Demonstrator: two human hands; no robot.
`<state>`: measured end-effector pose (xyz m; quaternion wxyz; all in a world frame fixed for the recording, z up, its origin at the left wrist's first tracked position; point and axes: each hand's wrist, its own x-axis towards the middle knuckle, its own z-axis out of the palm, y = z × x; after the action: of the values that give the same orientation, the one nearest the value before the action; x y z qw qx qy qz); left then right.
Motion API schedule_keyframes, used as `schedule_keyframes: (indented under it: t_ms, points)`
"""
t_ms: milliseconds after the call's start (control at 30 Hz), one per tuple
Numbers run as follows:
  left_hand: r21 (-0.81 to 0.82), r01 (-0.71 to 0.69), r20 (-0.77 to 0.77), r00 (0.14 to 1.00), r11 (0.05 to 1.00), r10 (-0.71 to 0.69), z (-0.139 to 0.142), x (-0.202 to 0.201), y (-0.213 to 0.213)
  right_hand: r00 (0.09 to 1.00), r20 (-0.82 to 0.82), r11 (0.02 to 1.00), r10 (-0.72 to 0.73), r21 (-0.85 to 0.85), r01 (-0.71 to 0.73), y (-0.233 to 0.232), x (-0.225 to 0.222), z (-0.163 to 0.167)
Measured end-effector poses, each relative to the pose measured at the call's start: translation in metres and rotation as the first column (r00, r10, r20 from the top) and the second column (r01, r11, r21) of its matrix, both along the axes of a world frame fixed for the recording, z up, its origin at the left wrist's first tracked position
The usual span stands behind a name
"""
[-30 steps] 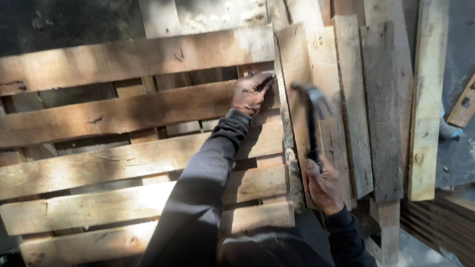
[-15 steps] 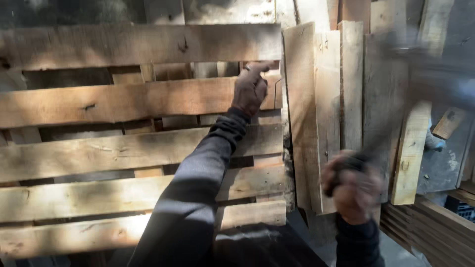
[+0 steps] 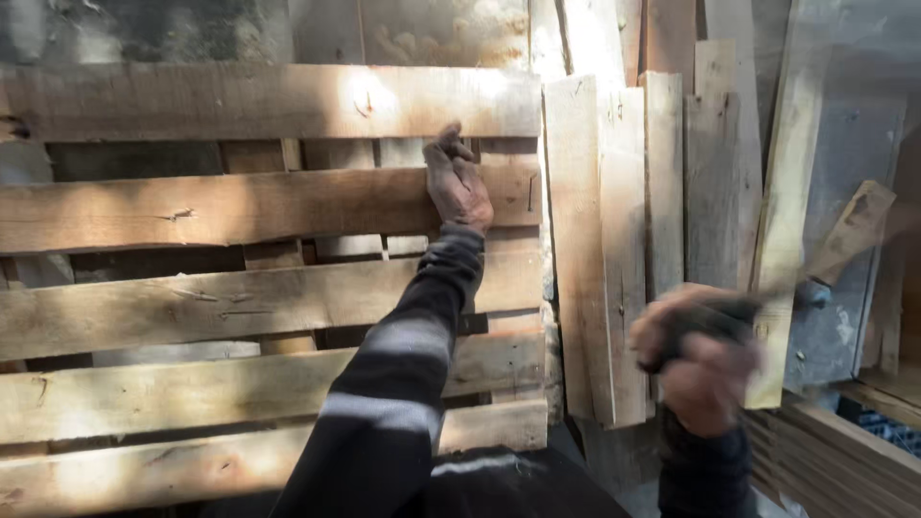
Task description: The person assembles a wooden pallet by placing planks onto a frame and securing them with nails using a hammer. They repeatedly position planks, align them, and hammer nails into the wood to fasten the structure.
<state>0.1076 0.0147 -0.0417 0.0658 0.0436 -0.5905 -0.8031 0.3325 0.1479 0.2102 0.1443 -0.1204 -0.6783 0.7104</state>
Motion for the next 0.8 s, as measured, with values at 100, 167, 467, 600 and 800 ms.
schedule_keyframes:
  t_ms: [100,167,467,600,800]
  points:
    - [0.576,0.079,0.062,0.988,0.814,-0.14,-0.007,-0.006,-0.001,0.926,-0.375,0.98,-0.036,0.166,0.105,-0.001,-0.015,-0.012]
    - [0.427,0.117,0.146,0.97,0.896,-0.196,-0.004,-0.01,-0.001,0.995,-0.092,0.957,-0.04,0.283,0.064,-0.015,-0.021,-0.047]
    - [-0.285,0.206,0.162,0.973,0.936,-0.165,0.039,0.008,-0.017,0.987,0.086,0.99,-0.132,-0.037,0.136,0.022,0.01,0.004]
    - [-0.489,0.032,-0.121,0.987,0.872,-0.104,0.063,0.021,-0.048,0.865,-0.484,0.958,-0.131,0.162,0.236,0.011,-0.021,0.001]
    - [-0.854,0.11,-0.092,0.93,0.509,-0.356,0.1,-0.007,-0.1,0.737,0.675,0.996,0.036,0.036,-0.082,-0.027,-0.012,-0.06]
